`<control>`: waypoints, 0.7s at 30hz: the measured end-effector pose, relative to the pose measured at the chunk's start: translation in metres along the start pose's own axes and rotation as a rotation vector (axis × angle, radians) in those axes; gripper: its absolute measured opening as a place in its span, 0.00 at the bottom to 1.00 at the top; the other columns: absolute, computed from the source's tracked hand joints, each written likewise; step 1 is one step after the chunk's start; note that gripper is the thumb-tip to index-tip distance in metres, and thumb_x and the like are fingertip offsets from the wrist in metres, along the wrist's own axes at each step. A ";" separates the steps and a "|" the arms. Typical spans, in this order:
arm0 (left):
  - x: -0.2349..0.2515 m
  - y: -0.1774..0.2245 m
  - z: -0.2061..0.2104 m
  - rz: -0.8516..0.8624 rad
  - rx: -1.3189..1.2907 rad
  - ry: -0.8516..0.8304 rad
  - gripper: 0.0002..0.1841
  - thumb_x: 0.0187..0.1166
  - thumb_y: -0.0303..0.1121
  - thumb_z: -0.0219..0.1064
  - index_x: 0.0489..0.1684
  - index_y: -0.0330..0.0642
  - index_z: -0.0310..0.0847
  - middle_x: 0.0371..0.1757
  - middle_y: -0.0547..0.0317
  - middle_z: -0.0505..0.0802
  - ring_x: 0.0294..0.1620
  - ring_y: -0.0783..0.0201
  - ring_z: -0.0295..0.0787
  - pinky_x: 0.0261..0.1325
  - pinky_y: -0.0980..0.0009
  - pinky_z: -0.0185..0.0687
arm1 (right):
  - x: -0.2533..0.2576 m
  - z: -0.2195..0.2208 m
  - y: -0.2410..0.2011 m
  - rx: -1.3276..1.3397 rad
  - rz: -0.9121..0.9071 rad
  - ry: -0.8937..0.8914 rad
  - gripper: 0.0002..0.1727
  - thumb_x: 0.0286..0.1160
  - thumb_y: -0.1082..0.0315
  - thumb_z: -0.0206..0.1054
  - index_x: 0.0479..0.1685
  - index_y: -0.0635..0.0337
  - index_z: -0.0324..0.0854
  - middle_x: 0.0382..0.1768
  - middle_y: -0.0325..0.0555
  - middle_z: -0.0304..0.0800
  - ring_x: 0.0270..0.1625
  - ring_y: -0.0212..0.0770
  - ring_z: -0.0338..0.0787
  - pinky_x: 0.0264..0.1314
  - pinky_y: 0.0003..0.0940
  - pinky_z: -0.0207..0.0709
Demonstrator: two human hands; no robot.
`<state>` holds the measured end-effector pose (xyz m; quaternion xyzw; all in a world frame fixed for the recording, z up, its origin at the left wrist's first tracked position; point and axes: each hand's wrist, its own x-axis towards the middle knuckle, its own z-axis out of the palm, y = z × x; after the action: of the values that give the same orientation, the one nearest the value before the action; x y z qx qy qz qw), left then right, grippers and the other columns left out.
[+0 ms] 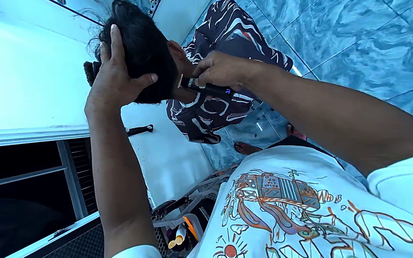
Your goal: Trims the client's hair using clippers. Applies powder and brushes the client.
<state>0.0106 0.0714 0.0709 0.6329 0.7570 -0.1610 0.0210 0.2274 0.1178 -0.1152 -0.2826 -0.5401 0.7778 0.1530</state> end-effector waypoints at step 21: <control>0.000 0.000 0.000 0.015 -0.015 -0.004 0.69 0.63 0.68 0.75 0.99 0.54 0.24 0.95 0.32 0.48 0.95 0.33 0.46 0.87 0.36 0.56 | 0.002 0.014 0.016 0.036 -0.243 0.053 0.16 0.78 0.70 0.69 0.63 0.62 0.82 0.45 0.52 0.91 0.36 0.41 0.93 0.38 0.38 0.91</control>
<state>0.0108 0.0719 0.0710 0.6379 0.7535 -0.1563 0.0286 0.2187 0.1024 -0.1270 -0.2328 -0.5521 0.7553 0.2656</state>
